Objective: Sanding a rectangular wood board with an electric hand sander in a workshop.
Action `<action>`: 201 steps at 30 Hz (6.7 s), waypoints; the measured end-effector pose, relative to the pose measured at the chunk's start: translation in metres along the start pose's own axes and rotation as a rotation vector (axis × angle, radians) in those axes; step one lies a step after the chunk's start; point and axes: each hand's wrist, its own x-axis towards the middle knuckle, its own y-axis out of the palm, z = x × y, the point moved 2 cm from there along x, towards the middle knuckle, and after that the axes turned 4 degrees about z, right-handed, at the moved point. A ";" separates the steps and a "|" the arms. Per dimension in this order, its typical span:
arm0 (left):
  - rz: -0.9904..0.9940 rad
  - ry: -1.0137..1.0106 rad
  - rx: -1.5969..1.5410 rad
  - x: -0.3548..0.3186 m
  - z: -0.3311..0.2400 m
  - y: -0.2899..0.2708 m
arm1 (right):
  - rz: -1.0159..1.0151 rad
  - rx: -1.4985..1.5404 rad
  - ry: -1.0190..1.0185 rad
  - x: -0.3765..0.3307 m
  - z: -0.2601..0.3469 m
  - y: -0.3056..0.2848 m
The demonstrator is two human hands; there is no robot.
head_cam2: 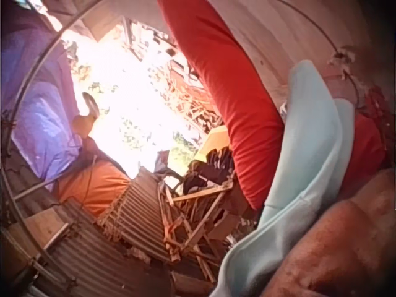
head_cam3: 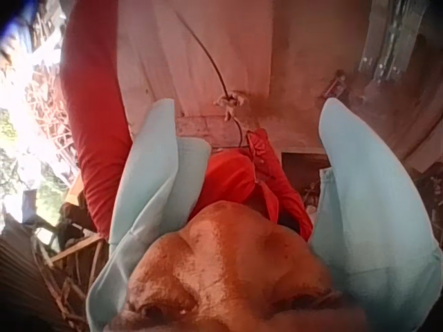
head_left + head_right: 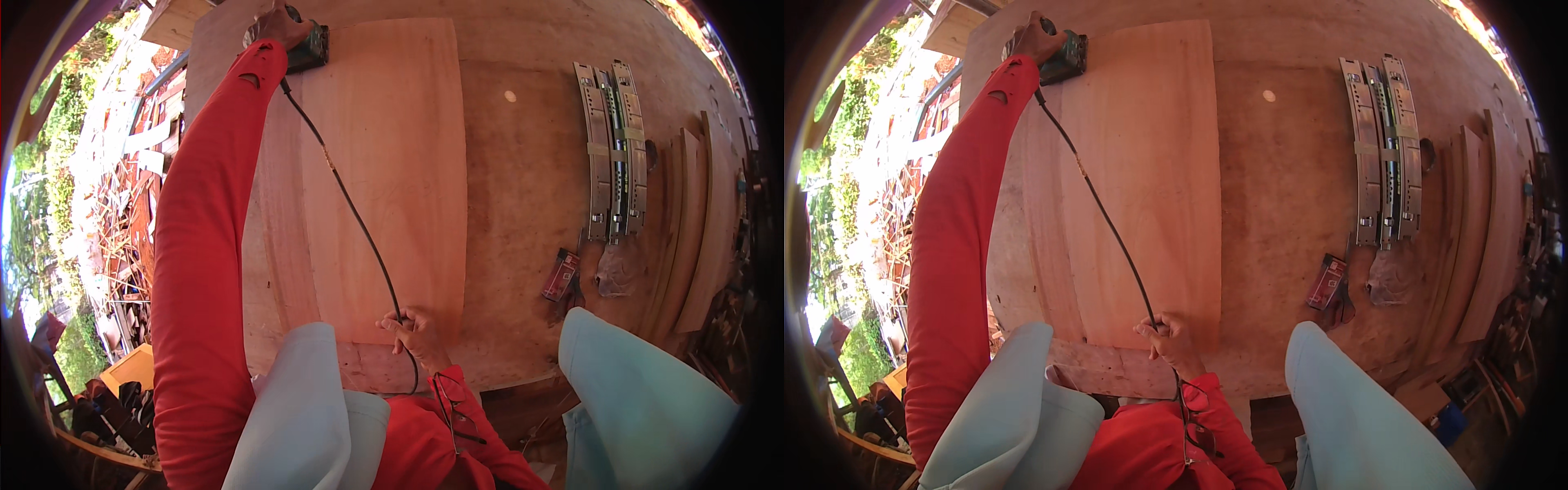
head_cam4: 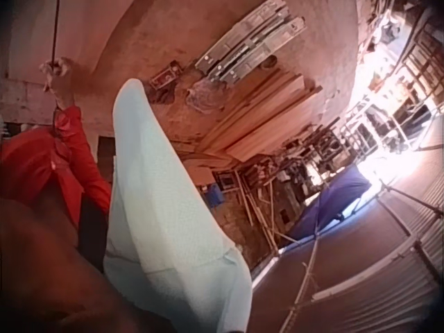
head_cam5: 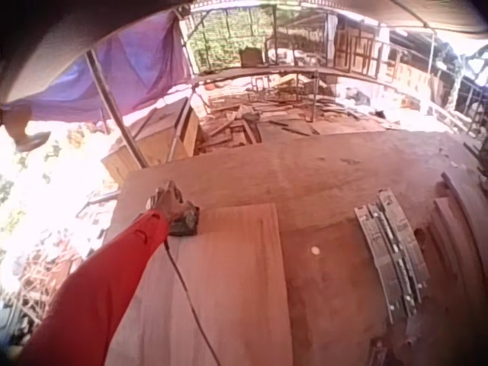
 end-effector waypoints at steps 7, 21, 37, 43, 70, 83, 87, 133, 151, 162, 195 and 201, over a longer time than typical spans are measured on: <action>0.022 0.032 0.044 -0.044 0.001 -0.013 | -0.014 -0.013 0.065 0.003 -0.005 -0.007; 0.012 0.083 0.060 -0.068 -0.015 -0.019 | -0.018 -0.013 0.040 0.000 0.001 -0.005; -0.005 0.116 -0.203 -0.020 -0.034 -0.022 | -0.074 -0.005 0.034 0.002 -0.002 -0.002; -0.048 0.115 -0.168 -0.001 -0.014 -0.007 | -0.057 -0.035 0.040 0.001 0.004 0.000; 0.014 0.047 -0.068 -0.047 0.003 -0.017 | -0.038 -0.048 -0.001 0.002 -0.001 -0.003; -0.059 0.035 0.062 -0.084 0.055 -0.022 | -0.071 -0.119 0.021 0.002 -0.001 0.004; -0.001 0.030 -0.227 -0.056 0.006 -0.024 | -0.109 -0.112 0.001 0.000 0.000 -0.001; -0.065 -0.091 -0.205 -0.242 0.004 -0.028 | 0.522 0.000 0.018 -0.143 -0.003 -0.035; 0.015 -0.157 -0.137 -0.330 0.022 -0.022 | 0.619 -0.103 0.037 -0.171 -0.015 -0.032; 0.022 -0.147 -0.198 -0.400 -0.021 -0.074 | 0.627 -0.147 0.051 -0.190 -0.025 -0.034; -0.024 -0.136 -0.045 -0.540 0.012 -0.053 | 0.324 -0.653 -0.003 -0.208 -0.136 -0.105; -0.043 -0.190 -0.069 -0.572 0.010 -0.058 | 0.016 -0.985 -0.376 -0.209 -0.136 -0.104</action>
